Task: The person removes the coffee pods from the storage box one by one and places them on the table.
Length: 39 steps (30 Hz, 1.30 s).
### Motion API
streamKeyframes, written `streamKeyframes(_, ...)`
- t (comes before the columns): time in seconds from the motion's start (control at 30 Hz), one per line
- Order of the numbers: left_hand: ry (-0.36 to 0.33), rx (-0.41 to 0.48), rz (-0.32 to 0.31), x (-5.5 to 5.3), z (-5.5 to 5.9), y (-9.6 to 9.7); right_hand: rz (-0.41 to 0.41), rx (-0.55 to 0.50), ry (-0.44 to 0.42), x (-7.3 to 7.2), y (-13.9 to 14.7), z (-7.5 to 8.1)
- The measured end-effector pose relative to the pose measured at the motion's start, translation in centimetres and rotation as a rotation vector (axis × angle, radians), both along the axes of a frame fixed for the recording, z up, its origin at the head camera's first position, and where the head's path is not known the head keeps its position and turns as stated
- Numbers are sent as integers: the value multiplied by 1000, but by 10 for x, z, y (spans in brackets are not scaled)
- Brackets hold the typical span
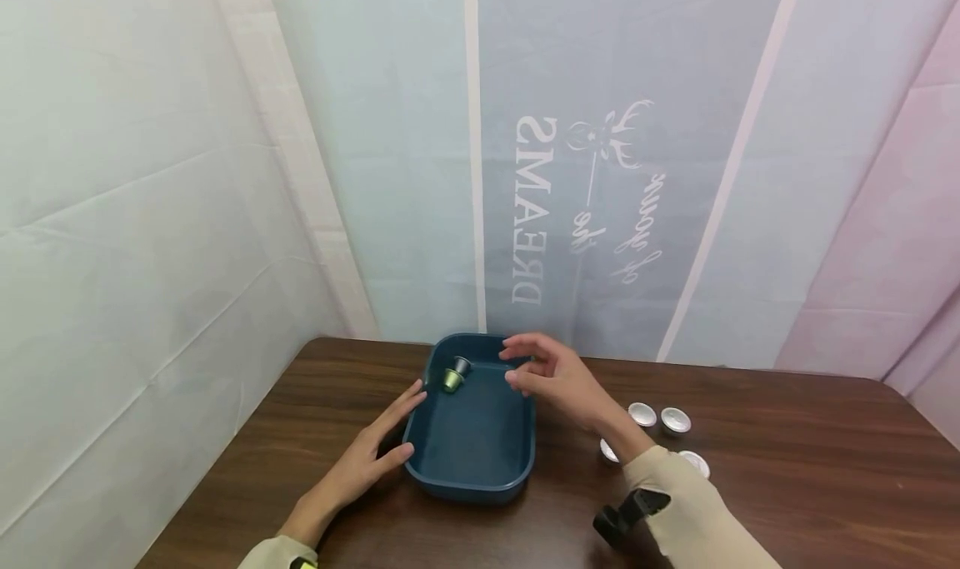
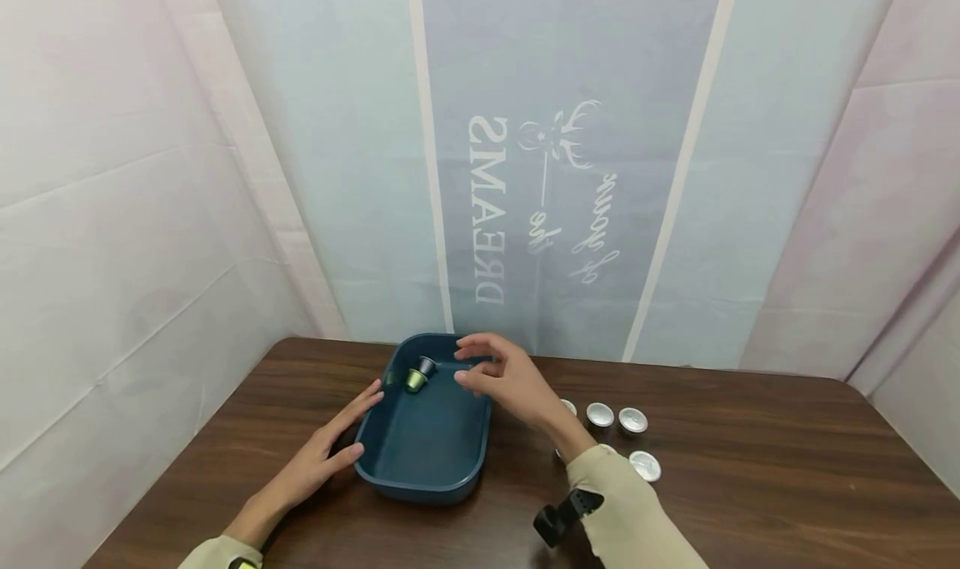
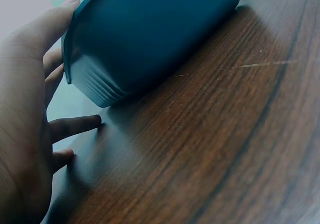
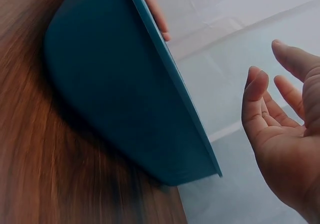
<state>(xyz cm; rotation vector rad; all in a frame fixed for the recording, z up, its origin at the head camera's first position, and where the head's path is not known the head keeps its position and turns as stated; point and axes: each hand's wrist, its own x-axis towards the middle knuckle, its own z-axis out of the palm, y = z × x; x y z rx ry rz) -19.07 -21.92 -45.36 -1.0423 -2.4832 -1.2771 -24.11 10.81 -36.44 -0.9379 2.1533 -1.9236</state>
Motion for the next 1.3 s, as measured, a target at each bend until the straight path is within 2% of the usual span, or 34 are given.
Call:
streamKeyframes(0.1,4,-1,2,0,1,0,21,9,12,-6,-8,0)
streamKeyframes(0.37,-17,0,6,1,3,1,69,35,-27,-18,-28,-3)
streamKeyframes(0.73,-28,15,-8,0,2,0,87,77,-88,-31,-61,-4)
streamKeyframes(1.0,-12,13,-9,1,3,2,80,108,-147,-41,-72,-15)
streamKeyframes(1.13,-7,17,-15,1,3,3,72,134,-173,-42,-72,-18)
streamKeyframes(1.3,-30,16,-7,2,3,2,62,226,-166,-40,-74,-19)
